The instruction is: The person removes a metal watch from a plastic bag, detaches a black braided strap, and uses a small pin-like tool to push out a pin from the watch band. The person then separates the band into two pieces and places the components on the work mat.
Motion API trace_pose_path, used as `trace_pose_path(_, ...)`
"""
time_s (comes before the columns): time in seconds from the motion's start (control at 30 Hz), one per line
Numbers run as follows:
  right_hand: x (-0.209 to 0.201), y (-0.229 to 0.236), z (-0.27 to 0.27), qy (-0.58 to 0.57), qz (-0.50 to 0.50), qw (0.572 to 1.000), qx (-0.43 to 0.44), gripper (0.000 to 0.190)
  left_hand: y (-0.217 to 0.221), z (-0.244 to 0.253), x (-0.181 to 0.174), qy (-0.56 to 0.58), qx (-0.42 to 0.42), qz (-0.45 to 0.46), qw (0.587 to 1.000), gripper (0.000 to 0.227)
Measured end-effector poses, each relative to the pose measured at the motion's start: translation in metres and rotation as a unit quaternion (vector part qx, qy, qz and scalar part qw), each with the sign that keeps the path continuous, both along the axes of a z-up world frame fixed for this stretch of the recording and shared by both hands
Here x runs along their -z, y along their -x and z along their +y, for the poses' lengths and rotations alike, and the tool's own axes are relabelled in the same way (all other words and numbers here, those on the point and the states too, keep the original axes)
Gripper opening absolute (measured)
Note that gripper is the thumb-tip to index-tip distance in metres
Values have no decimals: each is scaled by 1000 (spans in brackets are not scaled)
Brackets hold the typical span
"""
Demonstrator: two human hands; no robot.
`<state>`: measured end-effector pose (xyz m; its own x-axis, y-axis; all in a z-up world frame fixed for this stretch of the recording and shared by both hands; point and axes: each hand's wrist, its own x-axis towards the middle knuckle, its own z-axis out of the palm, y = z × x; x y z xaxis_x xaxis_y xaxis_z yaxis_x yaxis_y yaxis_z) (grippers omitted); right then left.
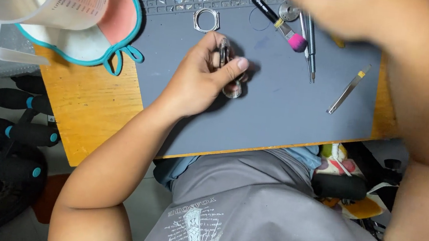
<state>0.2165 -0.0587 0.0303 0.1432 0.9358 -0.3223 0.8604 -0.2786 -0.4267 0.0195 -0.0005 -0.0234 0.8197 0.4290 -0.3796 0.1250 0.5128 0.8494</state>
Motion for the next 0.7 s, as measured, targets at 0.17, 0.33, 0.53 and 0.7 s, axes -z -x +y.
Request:
trace_pose_path(0.17, 17, 55, -22, -72, 243, 967, -37, 58, -1, 0, 10, 8, -78, -60, 995, 17)
trace_pose_path(0.33, 35, 64, -25, -173, 344, 922, 33, 46, -3, -2, 15, -75, -61, -161, 982, 12)
trace_pose_path(0.53, 41, 62, -30, -207, 364, 907, 38, 30, -3, 8, 2, -206, 42, -68, 975, 17)
trace_pose_path(0.7, 51, 43, -35, -198, 379, 898, 107, 23, -2, 7, 2, -125, 27, -50, 991, 16)
